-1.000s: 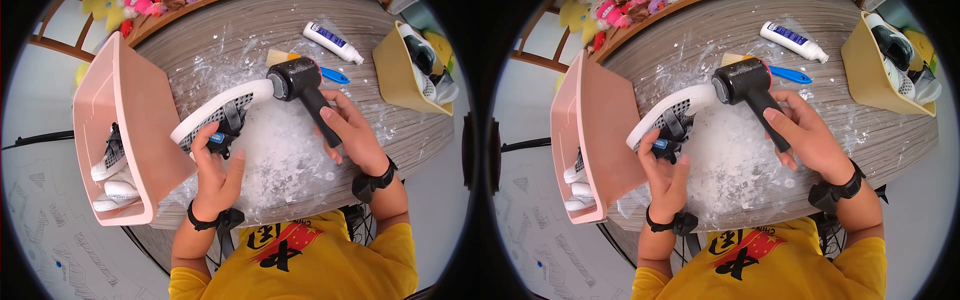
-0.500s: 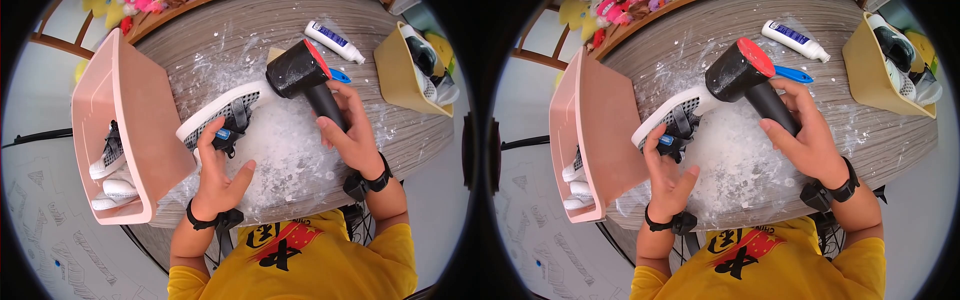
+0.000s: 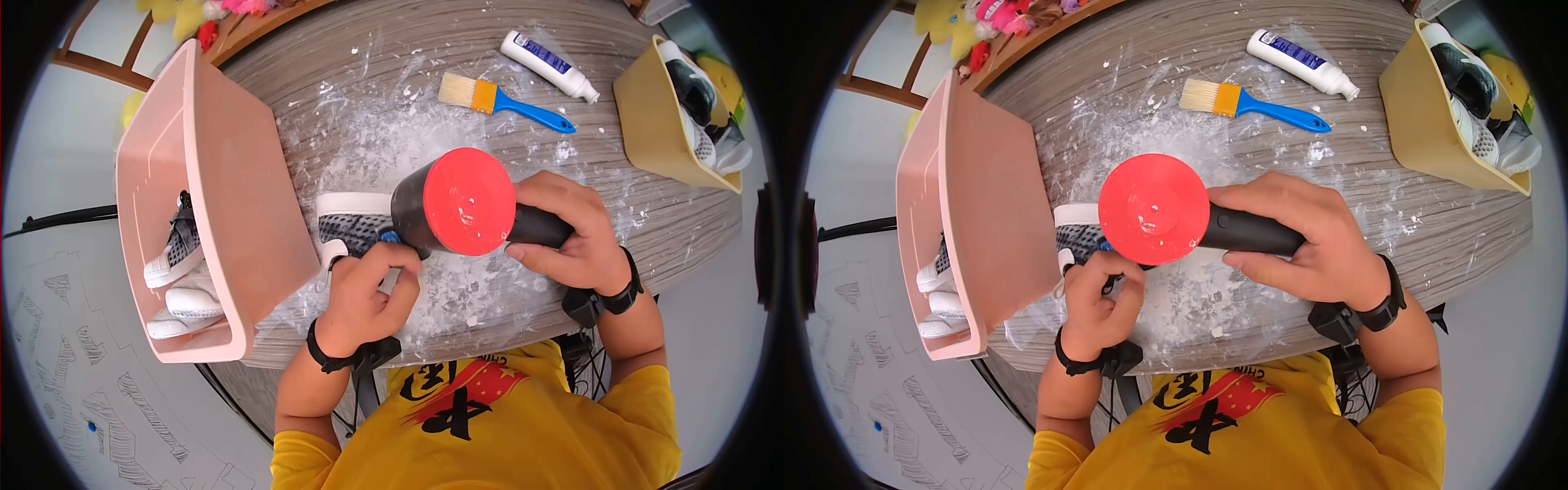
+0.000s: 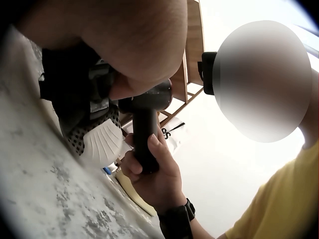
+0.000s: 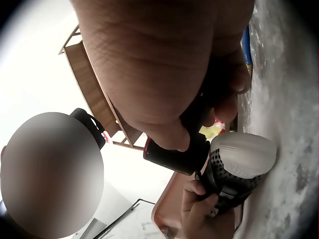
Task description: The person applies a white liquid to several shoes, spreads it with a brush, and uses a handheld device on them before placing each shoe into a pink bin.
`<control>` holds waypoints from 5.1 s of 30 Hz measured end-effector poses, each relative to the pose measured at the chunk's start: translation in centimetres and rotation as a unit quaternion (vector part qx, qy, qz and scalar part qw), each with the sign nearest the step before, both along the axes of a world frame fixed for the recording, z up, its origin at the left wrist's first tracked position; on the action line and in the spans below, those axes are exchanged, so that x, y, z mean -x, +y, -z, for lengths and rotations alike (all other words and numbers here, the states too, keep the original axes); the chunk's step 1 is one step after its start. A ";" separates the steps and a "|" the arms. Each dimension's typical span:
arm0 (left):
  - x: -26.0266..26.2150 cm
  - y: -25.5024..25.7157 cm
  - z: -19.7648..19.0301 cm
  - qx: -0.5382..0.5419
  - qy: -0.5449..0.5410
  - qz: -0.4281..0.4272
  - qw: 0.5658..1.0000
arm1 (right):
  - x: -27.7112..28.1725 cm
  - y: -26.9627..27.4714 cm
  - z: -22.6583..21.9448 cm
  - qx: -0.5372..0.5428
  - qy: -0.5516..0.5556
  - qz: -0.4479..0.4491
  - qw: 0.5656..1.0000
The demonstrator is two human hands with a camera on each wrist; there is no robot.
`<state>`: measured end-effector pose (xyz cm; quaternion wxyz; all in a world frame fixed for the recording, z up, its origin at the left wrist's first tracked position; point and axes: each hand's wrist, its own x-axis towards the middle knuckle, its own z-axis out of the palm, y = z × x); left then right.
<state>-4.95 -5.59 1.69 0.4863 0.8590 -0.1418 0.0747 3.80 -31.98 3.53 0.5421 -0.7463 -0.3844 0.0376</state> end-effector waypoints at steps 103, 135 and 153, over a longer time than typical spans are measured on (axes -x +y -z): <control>0.1 0.1 0.7 -0.053 -0.091 -0.018 0.994 | -0.2 -0.1 0.7 -0.025 -0.070 0.032 0.997; 0.8 -0.2 0.2 -0.063 -0.063 0.032 0.996 | 0.1 0.0 0.7 -0.023 -0.117 0.015 0.993; 0.5 0.1 0.6 -0.059 -0.073 0.007 0.996 | 0.4 0.7 0.7 -0.045 -0.108 0.070 0.991</control>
